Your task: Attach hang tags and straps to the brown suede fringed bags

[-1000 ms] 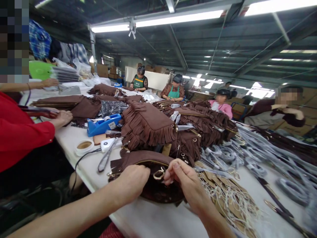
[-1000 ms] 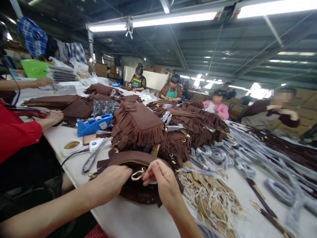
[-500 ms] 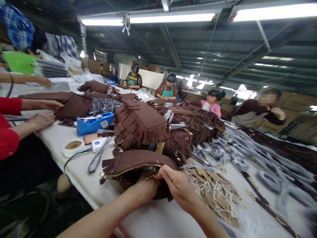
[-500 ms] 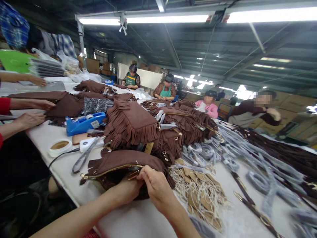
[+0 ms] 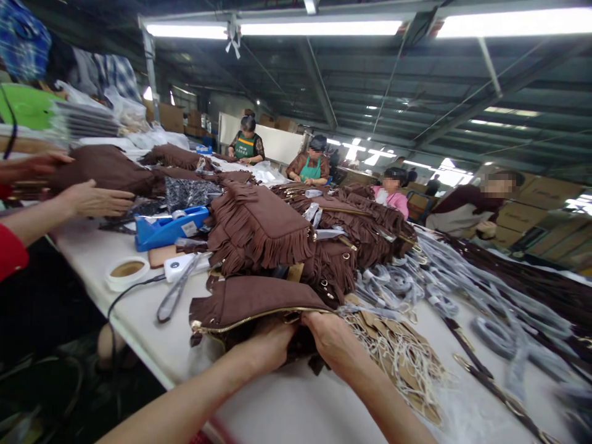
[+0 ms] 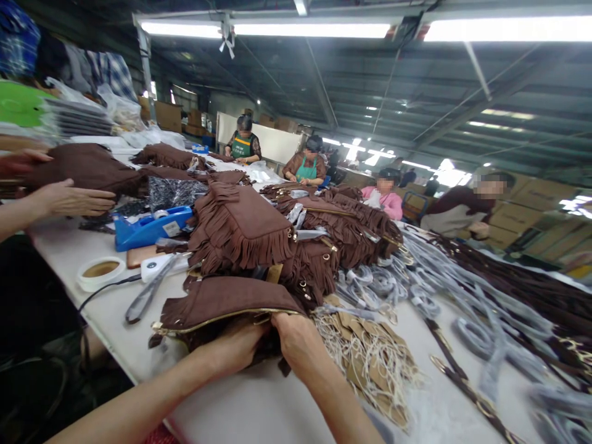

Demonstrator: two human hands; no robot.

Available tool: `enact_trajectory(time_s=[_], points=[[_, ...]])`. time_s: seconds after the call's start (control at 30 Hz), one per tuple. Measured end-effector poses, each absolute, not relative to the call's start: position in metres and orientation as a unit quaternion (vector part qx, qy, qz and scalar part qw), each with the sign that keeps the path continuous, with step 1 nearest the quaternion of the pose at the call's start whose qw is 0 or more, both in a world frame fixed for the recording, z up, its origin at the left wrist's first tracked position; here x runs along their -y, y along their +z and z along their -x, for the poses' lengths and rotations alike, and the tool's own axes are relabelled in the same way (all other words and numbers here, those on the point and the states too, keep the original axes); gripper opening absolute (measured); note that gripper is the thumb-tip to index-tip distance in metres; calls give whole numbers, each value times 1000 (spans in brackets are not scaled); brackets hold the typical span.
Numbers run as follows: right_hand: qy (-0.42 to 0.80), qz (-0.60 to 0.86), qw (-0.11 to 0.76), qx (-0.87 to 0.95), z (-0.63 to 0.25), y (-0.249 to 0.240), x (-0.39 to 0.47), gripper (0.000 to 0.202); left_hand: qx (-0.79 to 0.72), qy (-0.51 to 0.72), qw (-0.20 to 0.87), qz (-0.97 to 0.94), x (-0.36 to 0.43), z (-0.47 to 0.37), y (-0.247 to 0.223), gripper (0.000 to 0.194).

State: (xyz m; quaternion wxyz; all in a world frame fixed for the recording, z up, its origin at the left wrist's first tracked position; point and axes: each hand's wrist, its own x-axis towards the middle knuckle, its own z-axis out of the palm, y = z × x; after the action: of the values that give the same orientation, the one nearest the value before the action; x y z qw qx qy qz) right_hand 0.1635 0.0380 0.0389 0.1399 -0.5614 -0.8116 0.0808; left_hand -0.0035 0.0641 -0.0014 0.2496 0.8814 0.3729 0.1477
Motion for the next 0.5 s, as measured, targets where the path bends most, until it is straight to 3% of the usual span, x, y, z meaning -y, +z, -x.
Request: enact_trajectory(time_s=[0.23,0.5], points=[[81,560,127,814,-158,49,-39,27,-383,128,268,-875,-64,14,10,26],[75,578,152,798,-161,46,-42,29,-368,140,301,-869,-55,13,20,24]])
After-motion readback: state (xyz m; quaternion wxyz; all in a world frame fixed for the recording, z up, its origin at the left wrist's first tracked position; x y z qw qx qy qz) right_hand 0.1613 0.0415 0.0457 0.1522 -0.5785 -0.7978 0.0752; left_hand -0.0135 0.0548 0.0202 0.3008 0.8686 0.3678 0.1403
